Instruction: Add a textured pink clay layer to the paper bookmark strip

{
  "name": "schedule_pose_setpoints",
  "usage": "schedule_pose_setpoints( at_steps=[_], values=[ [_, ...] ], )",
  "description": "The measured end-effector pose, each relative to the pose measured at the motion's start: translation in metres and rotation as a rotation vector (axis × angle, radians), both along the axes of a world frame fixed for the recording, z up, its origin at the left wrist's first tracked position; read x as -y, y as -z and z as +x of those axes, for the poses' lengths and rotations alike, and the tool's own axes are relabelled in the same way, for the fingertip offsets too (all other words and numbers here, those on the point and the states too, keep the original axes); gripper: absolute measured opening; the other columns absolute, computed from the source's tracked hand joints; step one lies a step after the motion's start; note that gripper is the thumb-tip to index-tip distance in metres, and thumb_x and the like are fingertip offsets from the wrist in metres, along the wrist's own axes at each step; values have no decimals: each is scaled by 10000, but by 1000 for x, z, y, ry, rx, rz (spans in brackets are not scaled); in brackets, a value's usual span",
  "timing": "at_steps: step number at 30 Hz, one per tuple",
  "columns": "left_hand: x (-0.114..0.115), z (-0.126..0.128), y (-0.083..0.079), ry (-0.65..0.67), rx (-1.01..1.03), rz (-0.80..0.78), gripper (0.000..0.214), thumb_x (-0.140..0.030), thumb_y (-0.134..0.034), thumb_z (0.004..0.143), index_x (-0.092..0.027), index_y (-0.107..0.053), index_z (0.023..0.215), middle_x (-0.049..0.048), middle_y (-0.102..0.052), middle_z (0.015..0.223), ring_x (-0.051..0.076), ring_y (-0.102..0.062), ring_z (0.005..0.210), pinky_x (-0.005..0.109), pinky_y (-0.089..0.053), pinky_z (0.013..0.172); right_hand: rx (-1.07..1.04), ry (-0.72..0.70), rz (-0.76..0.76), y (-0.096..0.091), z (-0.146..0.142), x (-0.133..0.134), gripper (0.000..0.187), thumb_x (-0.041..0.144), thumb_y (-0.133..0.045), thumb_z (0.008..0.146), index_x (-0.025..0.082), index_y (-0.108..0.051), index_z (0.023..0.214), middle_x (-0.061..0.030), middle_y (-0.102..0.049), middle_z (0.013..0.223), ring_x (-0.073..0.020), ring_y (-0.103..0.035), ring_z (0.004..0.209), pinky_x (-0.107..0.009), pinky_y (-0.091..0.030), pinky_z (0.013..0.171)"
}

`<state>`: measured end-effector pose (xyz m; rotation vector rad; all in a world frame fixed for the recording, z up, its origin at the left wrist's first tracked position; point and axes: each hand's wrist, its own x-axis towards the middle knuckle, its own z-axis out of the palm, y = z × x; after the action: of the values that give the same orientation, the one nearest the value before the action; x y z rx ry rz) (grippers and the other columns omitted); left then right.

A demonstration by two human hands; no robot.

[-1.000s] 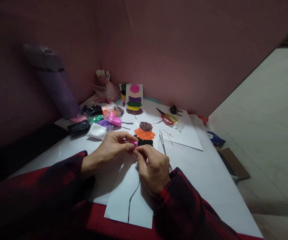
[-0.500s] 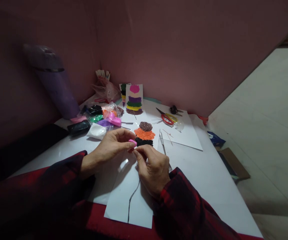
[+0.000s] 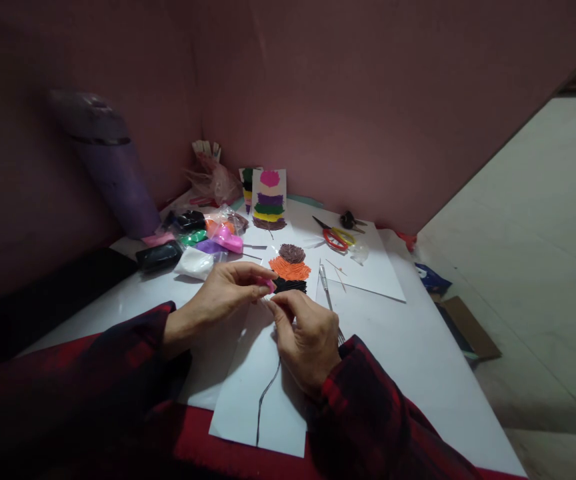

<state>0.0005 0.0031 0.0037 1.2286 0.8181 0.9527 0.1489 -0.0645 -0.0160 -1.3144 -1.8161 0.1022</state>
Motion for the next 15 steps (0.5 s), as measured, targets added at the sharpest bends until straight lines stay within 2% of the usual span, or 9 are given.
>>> schedule_pose_setpoints(
  at_steps=[3, 7, 15],
  values=[
    [1, 0, -1, -6, 3, -5, 165, -62, -676, 677, -115, -672, 834, -2, -658, 726, 100, -596, 667, 228, -447, 631, 2, 2, 3, 1, 0, -1, 93, 202, -577, 886, 202, -654, 833, 0, -691, 727, -124, -605, 596, -225, -419, 515],
    [2, -1, -1, 32, -40, 4, 83, -93, -673, 689, -107, -650, 768, -8, -632, 680, 90, -573, 588, 237, -457, 595, 0, -1, -2, 0, 0, -1, 94, 208, -580, 890, 205, -662, 844, 1, -699, 738, -124, -612, 601, -225, -425, 516],
    [0, 0, 1, 55, -9, -43, 118, -75, -657, 699, -99, -665, 814, -3, -643, 672, 92, -589, 541, 253, -485, 588, -20, -11, -5, -1, -1, -1, 98, 205, -582, 889, 203, -667, 841, -1, -711, 743, -123, -620, 595, -226, -441, 525]
  ],
)
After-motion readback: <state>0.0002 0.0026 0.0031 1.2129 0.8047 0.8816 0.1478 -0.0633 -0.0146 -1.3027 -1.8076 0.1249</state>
